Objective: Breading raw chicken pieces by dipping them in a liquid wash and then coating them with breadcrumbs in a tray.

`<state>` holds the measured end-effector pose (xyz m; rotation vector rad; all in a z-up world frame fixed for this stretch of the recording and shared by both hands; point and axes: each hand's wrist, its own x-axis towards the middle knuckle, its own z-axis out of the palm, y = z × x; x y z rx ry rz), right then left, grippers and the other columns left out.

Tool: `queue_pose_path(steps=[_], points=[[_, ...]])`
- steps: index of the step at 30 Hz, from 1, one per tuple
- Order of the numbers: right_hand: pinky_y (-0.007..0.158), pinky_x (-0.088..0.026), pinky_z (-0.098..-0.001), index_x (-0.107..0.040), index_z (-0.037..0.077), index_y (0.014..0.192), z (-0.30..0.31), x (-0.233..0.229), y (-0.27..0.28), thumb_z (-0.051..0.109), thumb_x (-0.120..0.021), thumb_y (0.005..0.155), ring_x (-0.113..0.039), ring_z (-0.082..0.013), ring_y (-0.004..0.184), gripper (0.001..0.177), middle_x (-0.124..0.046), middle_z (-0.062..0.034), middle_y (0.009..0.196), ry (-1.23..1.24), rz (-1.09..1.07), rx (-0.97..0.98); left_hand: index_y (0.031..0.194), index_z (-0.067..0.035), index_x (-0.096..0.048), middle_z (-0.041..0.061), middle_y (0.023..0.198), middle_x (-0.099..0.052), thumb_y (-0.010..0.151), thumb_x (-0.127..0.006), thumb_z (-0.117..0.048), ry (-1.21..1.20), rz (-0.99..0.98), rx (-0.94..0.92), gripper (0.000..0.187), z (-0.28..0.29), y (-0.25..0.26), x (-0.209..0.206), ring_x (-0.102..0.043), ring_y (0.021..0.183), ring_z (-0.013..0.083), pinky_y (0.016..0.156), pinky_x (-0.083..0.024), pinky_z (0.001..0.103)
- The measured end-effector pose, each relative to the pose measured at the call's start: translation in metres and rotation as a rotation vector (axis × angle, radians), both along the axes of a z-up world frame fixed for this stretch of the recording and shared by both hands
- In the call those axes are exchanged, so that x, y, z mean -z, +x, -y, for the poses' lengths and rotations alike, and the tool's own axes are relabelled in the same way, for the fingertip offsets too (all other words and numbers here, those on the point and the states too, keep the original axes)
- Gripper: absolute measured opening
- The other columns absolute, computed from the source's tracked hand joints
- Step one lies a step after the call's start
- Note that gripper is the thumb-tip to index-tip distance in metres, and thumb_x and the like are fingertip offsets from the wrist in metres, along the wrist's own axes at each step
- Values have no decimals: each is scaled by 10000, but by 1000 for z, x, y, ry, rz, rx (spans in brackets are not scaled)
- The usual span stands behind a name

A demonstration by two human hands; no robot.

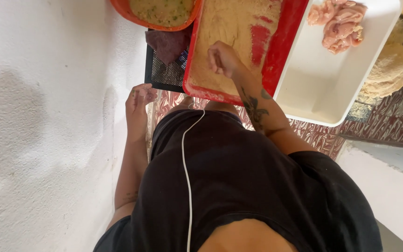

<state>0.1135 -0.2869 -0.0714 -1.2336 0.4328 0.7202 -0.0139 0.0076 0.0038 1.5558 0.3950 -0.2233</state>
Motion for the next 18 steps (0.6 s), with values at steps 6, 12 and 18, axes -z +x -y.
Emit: queue_pose_path(steps=[6, 12, 18], points=[[356, -223, -280, -547, 78, 602, -32, 35, 12, 312, -365, 902, -321, -146, 337, 421, -488, -105, 453, -300, -167, -119, 1189, -89, -615, 61, 1026, -685, 1047, -468, -410, 3, 50, 42, 380, 1, 0, -5, -667, 949, 174, 906, -573, 338], [323, -161, -312, -426, 92, 575, -18, 26, 27, 249, -413, 864, -258, -177, 336, 329, -307, -100, 418, -184, -126, -59, 1195, -77, -618, 82, 1052, -687, 1052, -470, -385, 15, 60, 0, 371, -2, -3, 0, -670, 942, 188, 886, -578, 338], [379, -137, -290, -391, 141, 577, 8, 19, 67, 331, -322, 1018, -250, -149, 405, 485, -319, -46, 500, -248, -136, 24, 1154, -101, -618, 57, 1000, -677, 1053, -462, -389, 16, 43, -44, 343, -4, -8, 1, -659, 898, 172, 874, -571, 347]])
